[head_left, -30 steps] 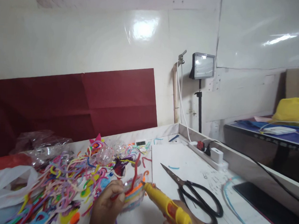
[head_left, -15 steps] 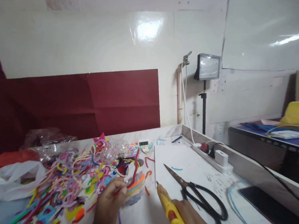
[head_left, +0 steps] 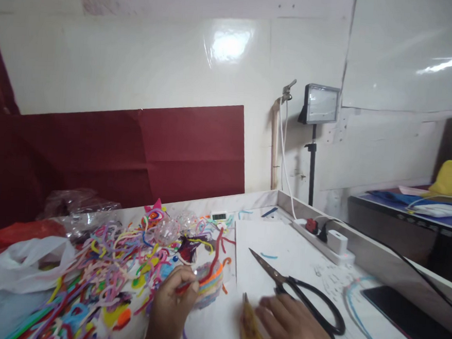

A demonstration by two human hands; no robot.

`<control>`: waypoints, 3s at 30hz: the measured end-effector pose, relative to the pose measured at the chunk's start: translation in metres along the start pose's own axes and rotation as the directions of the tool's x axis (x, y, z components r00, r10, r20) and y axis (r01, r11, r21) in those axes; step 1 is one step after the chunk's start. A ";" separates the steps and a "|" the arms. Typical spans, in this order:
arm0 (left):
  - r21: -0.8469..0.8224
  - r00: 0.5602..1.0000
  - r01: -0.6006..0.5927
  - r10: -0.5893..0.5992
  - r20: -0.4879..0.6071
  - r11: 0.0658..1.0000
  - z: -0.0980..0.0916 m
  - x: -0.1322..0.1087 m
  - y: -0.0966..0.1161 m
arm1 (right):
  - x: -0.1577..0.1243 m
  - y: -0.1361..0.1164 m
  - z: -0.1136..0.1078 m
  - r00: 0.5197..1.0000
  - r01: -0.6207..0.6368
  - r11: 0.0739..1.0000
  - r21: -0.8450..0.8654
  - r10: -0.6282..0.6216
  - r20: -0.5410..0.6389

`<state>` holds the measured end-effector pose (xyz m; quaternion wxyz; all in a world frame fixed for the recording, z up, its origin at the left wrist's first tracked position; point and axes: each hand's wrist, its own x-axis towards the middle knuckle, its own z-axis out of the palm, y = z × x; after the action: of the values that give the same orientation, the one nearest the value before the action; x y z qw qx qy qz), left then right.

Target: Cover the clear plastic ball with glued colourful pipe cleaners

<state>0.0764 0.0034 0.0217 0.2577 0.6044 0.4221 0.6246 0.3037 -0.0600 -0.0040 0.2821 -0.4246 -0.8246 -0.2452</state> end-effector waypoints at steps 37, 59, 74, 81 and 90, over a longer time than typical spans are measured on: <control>-0.128 0.993 -0.052 0.065 0.099 0.990 0.007 -0.005 -0.004 | 0.077 0.002 0.002 0.817 -0.536 0.424 0.730 0.478 0.322; -0.215 0.950 0.034 0.035 0.309 0.976 0.000 -0.003 -0.022 | 0.062 0.020 0.016 0.913 -0.380 0.400 0.834 0.305 0.269; -0.181 0.860 0.138 -0.027 0.509 0.974 -0.002 -0.003 -0.014 | 0.051 0.018 0.012 0.935 -0.345 0.538 0.769 0.126 0.332; -0.202 0.839 0.121 0.009 0.544 0.972 -0.009 0.002 -0.017 | 0.056 0.012 0.004 0.951 -0.278 0.662 0.696 0.087 0.298; -0.050 0.904 -0.153 0.161 0.396 0.987 -0.016 0.006 -0.012 | 0.076 -0.008 -0.010 0.926 -0.302 0.884 0.357 0.183 0.331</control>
<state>0.0584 0.0108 0.0165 0.2925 0.7486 0.3052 0.5107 0.2629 -0.0279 0.0526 0.2690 -0.4893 -0.8290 0.0315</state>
